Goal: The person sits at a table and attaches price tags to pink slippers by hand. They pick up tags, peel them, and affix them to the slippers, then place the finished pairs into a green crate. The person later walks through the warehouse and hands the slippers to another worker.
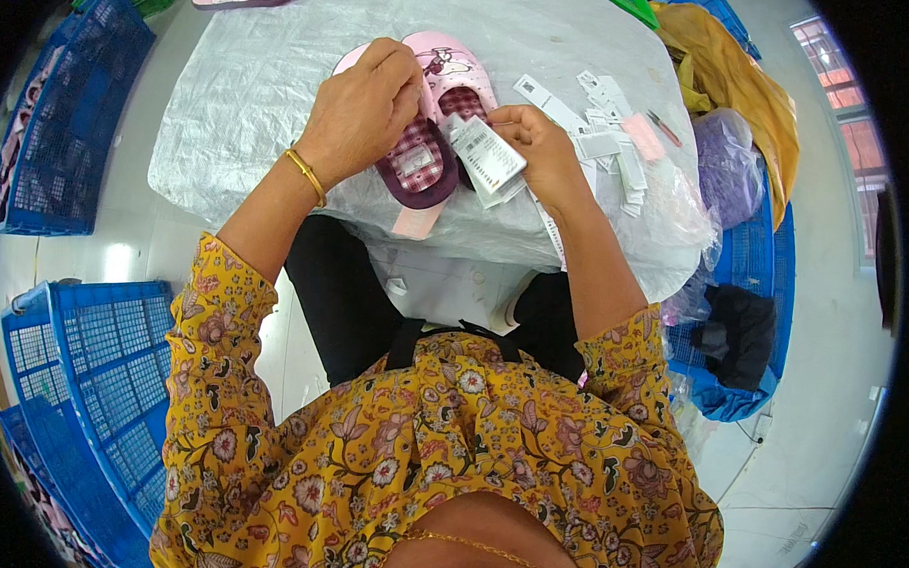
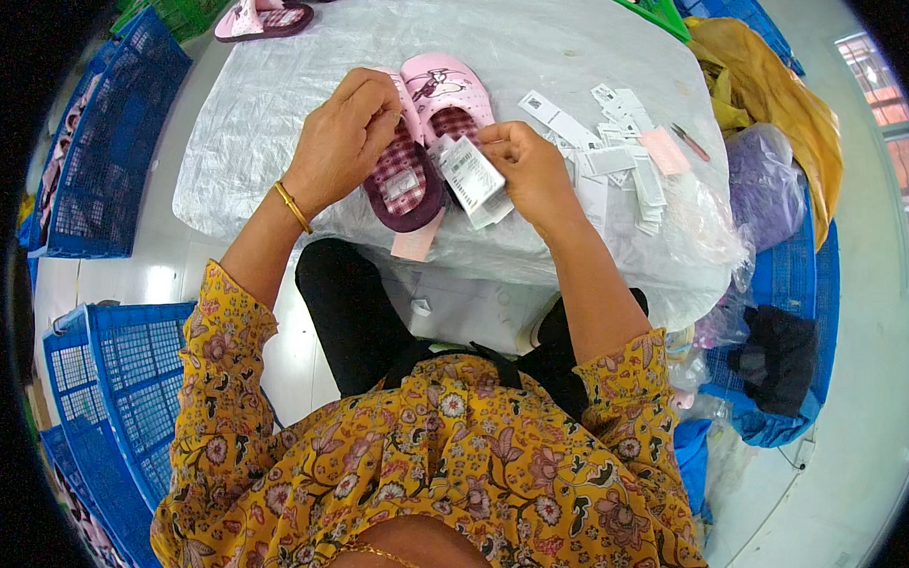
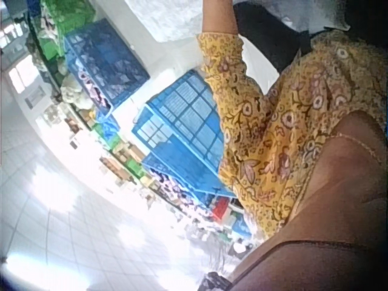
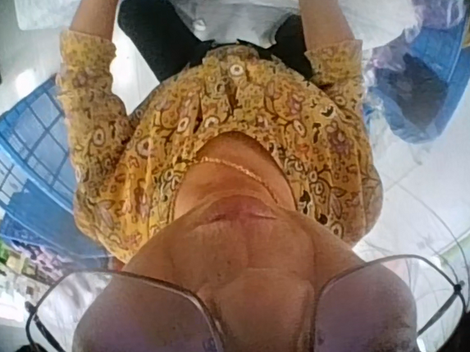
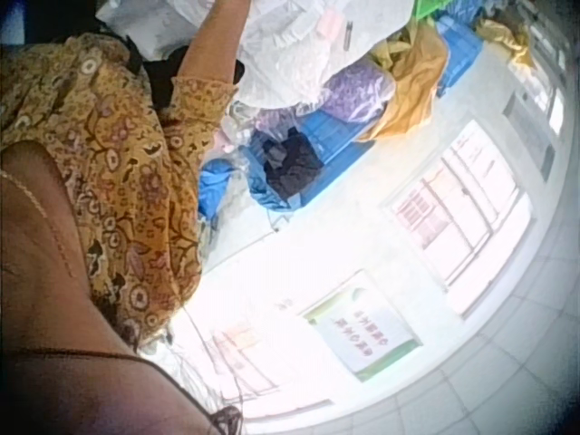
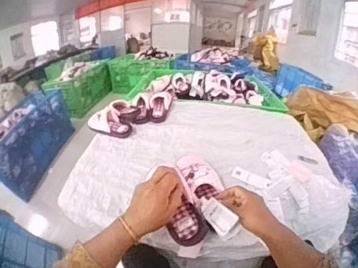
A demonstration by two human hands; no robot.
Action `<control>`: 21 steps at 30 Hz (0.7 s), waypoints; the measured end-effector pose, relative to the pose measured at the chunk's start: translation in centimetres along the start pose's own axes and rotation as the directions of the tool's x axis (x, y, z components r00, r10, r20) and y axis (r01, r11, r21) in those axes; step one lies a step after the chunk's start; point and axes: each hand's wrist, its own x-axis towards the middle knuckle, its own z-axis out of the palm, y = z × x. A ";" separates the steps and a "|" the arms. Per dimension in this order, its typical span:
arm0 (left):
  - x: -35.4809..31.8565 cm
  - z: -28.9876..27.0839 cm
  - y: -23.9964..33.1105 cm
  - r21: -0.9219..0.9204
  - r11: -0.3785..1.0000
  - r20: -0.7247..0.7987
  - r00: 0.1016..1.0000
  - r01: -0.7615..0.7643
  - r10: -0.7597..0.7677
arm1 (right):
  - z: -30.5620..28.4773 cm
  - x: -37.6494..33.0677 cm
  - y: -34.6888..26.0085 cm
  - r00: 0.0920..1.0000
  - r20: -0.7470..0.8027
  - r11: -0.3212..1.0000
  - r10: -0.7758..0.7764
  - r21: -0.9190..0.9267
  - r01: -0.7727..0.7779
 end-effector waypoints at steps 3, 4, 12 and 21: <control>0.5 0.9 -0.7 -0.104 0.994 0.048 0.998 0.046 -0.042 | -0.1 -0.2 0.4 0.990 0.028 0.948 -0.142 -0.285 0.144; 0.8 1.0 -0.5 -0.163 0.977 0.112 0.986 0.138 -0.120 | 0.1 -0.2 0.5 0.981 0.028 0.934 -0.191 -0.301 0.190; 1.3 1.6 0.1 -0.550 0.613 0.451 0.820 0.566 -0.353 | 0.1 -0.8 -2.8 0.949 -0.110 0.887 -0.295 -0.402 0.228; 0.9 2.1 0.1 -0.472 0.740 0.350 0.872 0.480 -0.342 | -2.9 1.9 -2.7 0.941 -0.203 0.870 -0.270 -0.469 0.149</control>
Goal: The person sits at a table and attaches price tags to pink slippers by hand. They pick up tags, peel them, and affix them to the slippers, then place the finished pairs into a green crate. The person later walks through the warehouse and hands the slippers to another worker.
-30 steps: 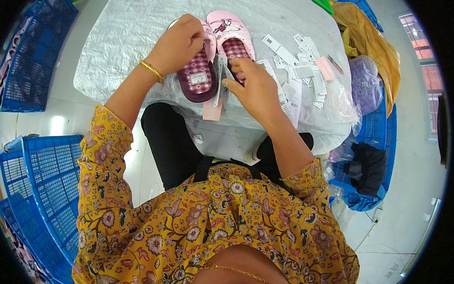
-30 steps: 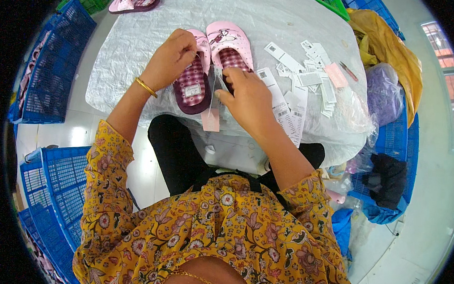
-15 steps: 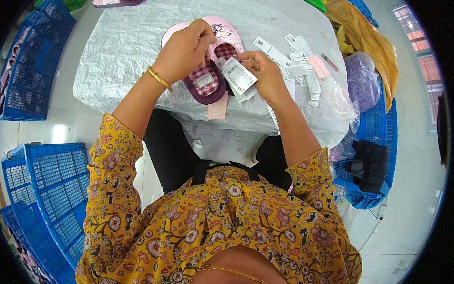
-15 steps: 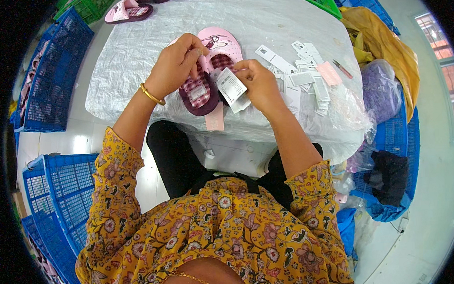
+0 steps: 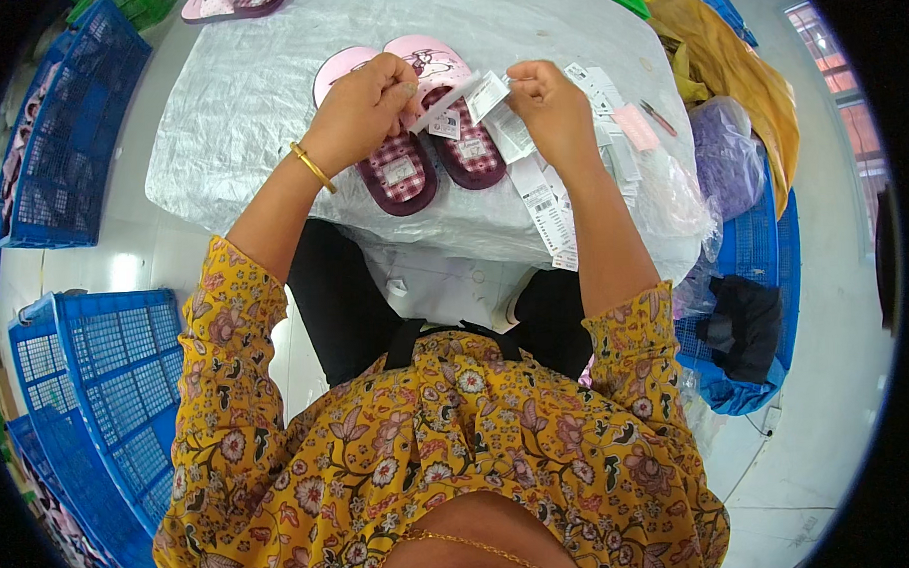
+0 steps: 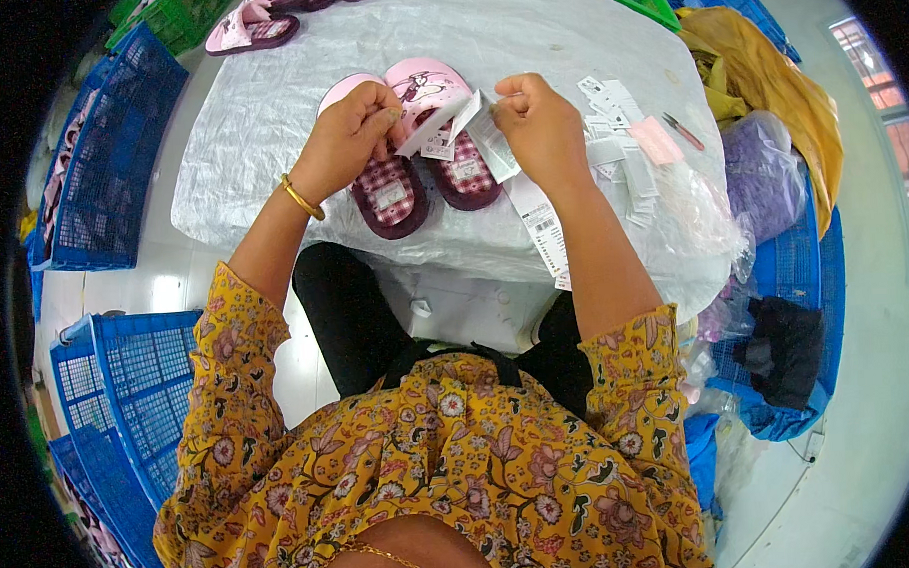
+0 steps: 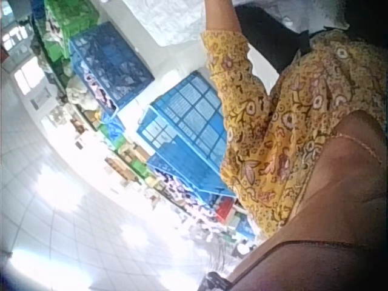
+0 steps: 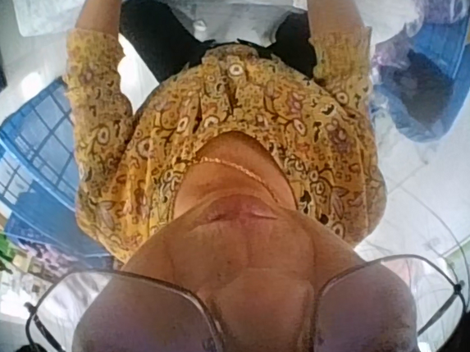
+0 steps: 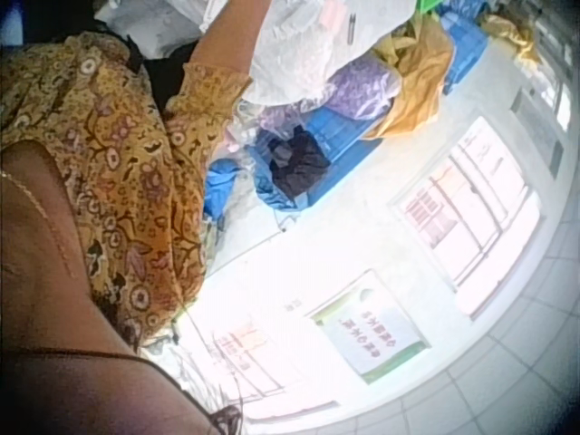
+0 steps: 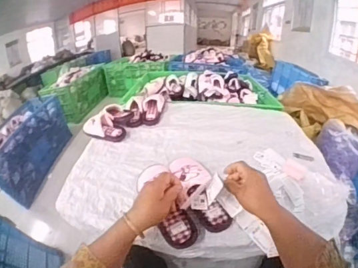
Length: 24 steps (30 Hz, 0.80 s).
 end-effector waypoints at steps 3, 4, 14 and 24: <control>-0.3 -0.1 -0.3 -0.064 0.998 0.055 0.998 0.016 -0.013 | 0.1 0.2 3.3 0.969 -0.167 0.956 -0.183 -0.259 0.136; -0.5 -0.1 -0.6 -0.053 0.999 0.053 0.999 -0.001 0.004 | -0.1 0.3 3.5 0.929 -0.234 0.913 -0.285 -0.362 0.189; -1.0 0.1 -0.7 -0.054 0.999 0.111 0.994 -0.009 0.015 | -2.6 -2.7 -0.1 0.886 -0.355 0.953 -0.297 -0.060 0.296; -1.1 0.1 -1.1 0.069 0.998 0.147 0.989 0.001 -0.011 | 0.6 -1.4 2.0 0.999 0.049 0.990 -0.020 -0.137 0.026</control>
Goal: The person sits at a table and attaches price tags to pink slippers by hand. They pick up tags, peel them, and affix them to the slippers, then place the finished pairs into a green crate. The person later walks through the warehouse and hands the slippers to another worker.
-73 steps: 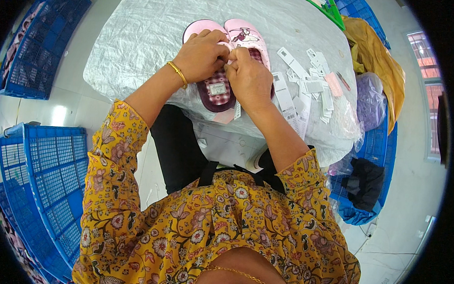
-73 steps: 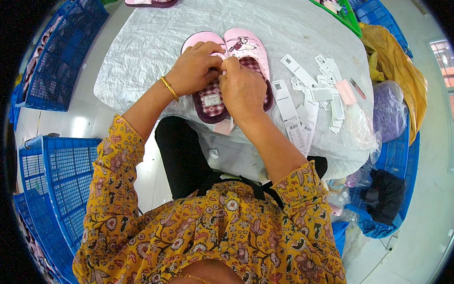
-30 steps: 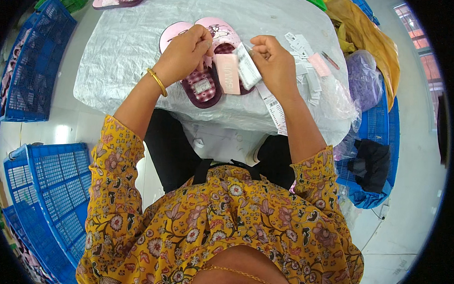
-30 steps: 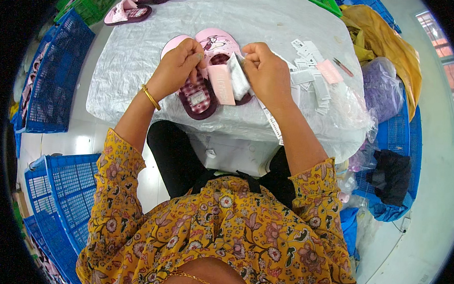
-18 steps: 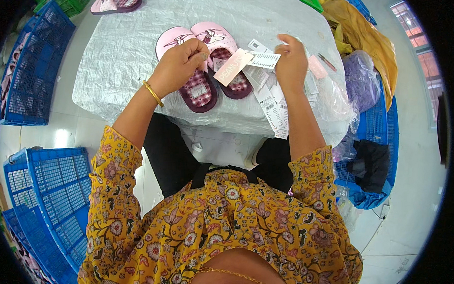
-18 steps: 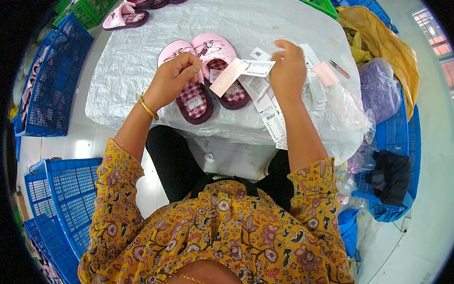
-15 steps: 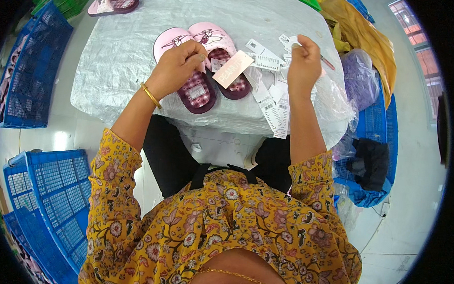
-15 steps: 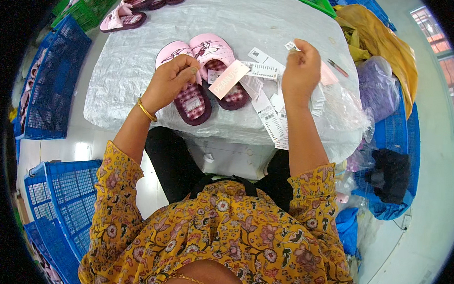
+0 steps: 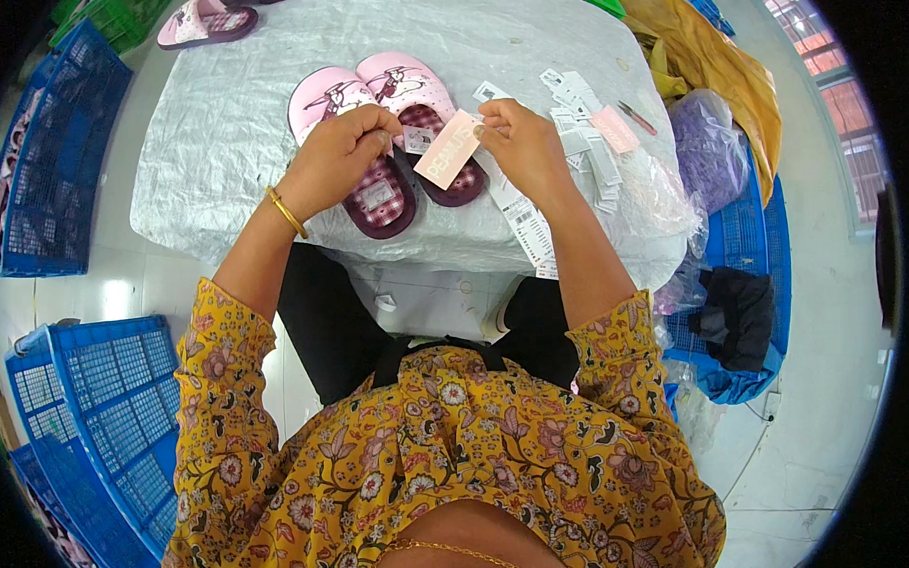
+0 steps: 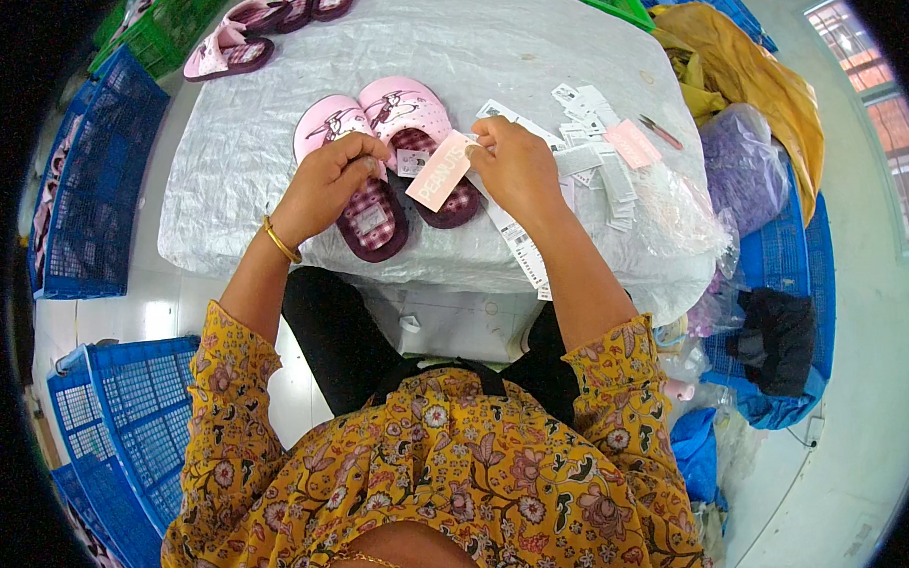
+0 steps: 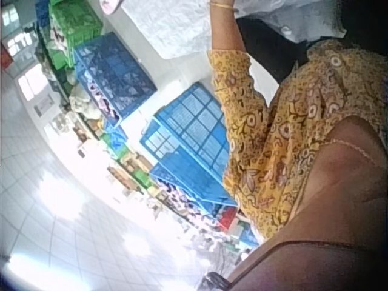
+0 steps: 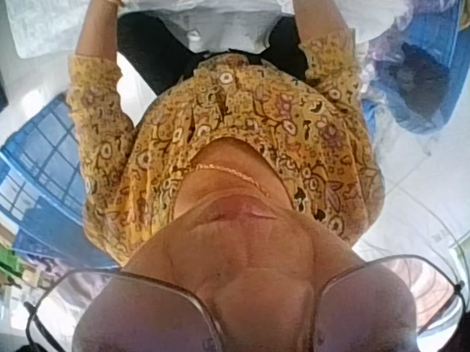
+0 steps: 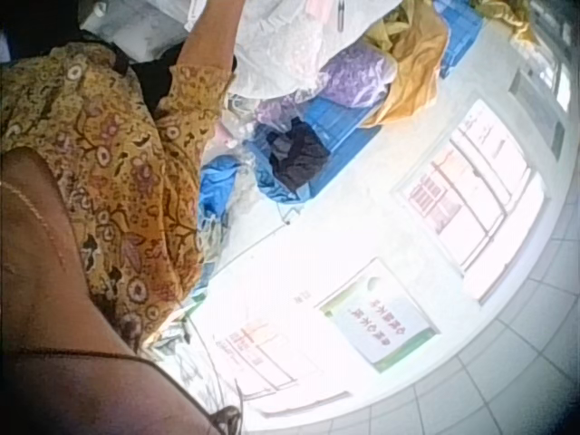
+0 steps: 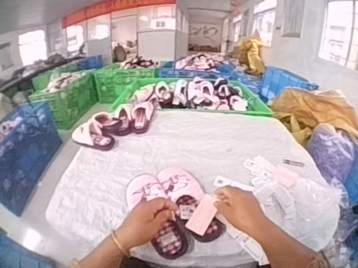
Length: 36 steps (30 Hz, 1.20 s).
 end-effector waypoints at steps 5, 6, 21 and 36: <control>0.0 0.3 -0.2 0.007 1.000 -0.019 1.000 -0.015 0.015 | 0.2 0.5 0.1 0.995 0.039 0.996 0.087 0.025 -0.088; -0.1 0.4 -0.2 0.005 0.999 -0.030 0.999 -0.040 0.040 | 0.1 0.6 -0.2 0.993 0.059 0.994 0.101 0.026 -0.103; 0.1 2.9 1.0 -0.408 0.913 -0.064 0.998 -0.003 -0.025 | 1.3 -1.7 -2.9 0.940 -0.188 0.936 -0.286 0.157 0.316; 0.4 3.3 0.0 -0.559 0.826 0.031 0.994 -0.073 0.109 | 2.1 -2.2 -3.4 0.995 0.000 0.893 -0.098 0.442 0.088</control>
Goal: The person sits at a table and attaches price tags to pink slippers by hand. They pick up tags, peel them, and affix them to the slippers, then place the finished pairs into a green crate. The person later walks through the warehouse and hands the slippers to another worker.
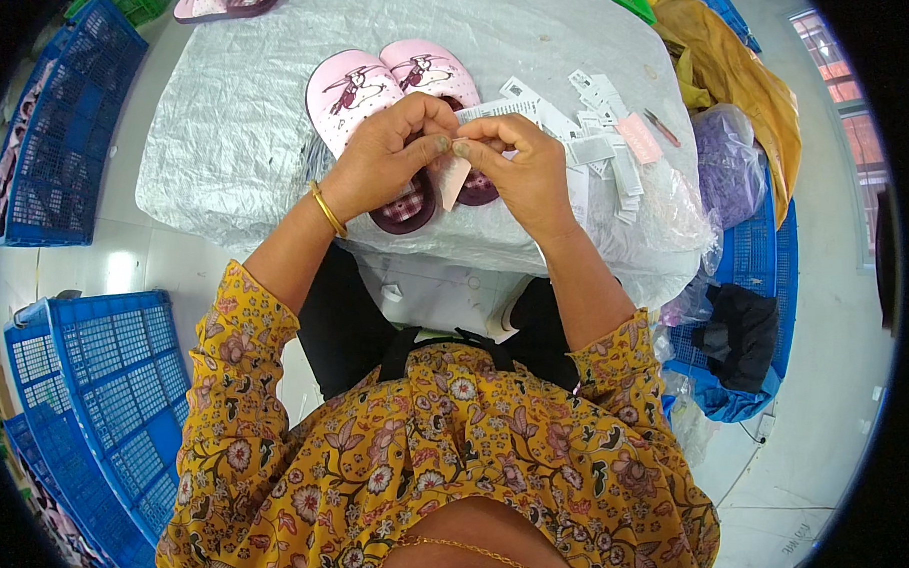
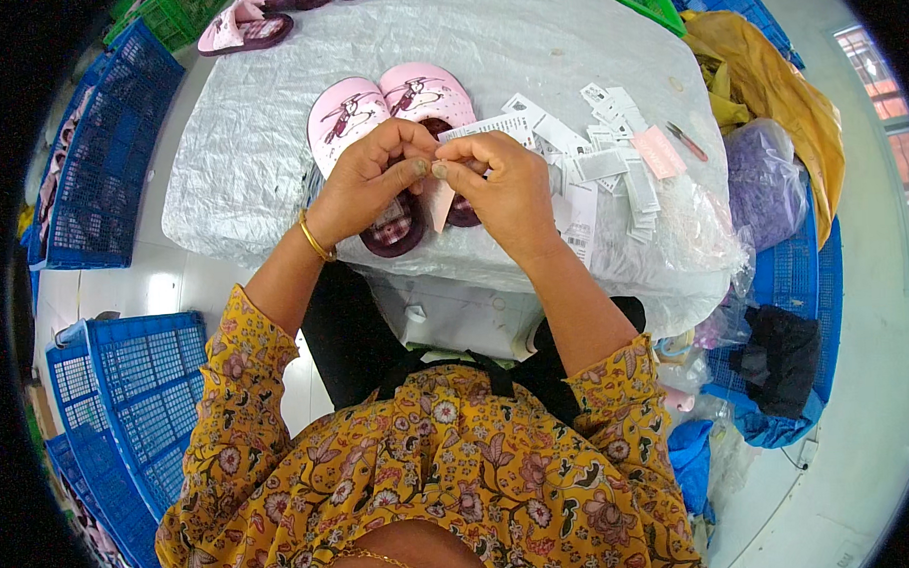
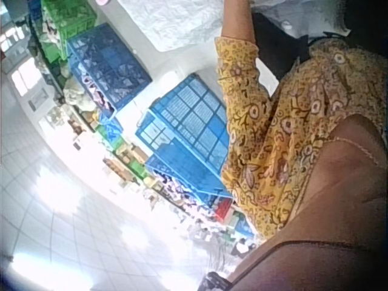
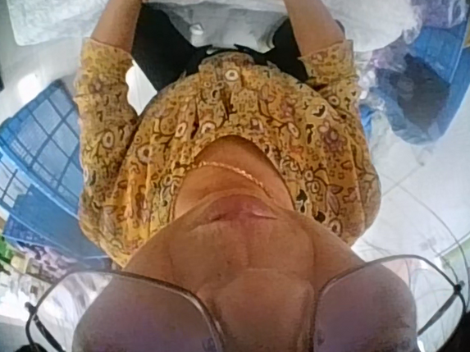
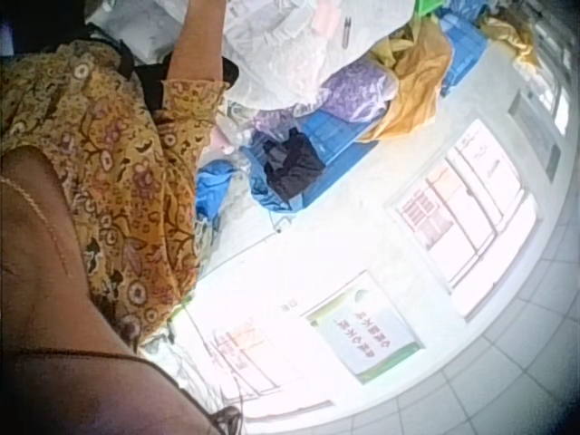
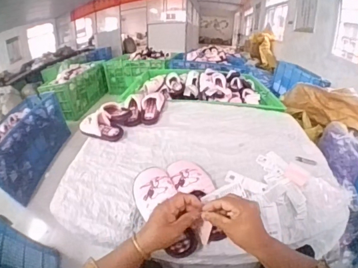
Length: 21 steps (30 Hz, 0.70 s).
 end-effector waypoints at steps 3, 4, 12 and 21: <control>0.2 -0.3 0.1 0.127 0.992 0.009 1.000 0.017 -0.018 | -0.1 0.0 0.1 1.000 0.017 1.000 -0.004 -0.005 0.004; 0.3 -0.3 -0.1 0.154 0.988 -0.009 1.000 0.005 -0.004 | -0.1 0.1 0.1 1.000 0.024 1.000 -0.002 -0.001 0.002; 0.7 -0.3 -0.4 0.007 0.998 -0.024 0.998 0.057 -0.056 | -0.1 0.4 0.2 0.995 0.066 0.997 0.074 0.016 -0.076; 0.5 -0.3 -0.1 0.028 0.998 -0.016 0.998 0.063 -0.063 | 0.0 -0.1 0.1 0.998 0.060 1.000 0.000 -0.005 0.001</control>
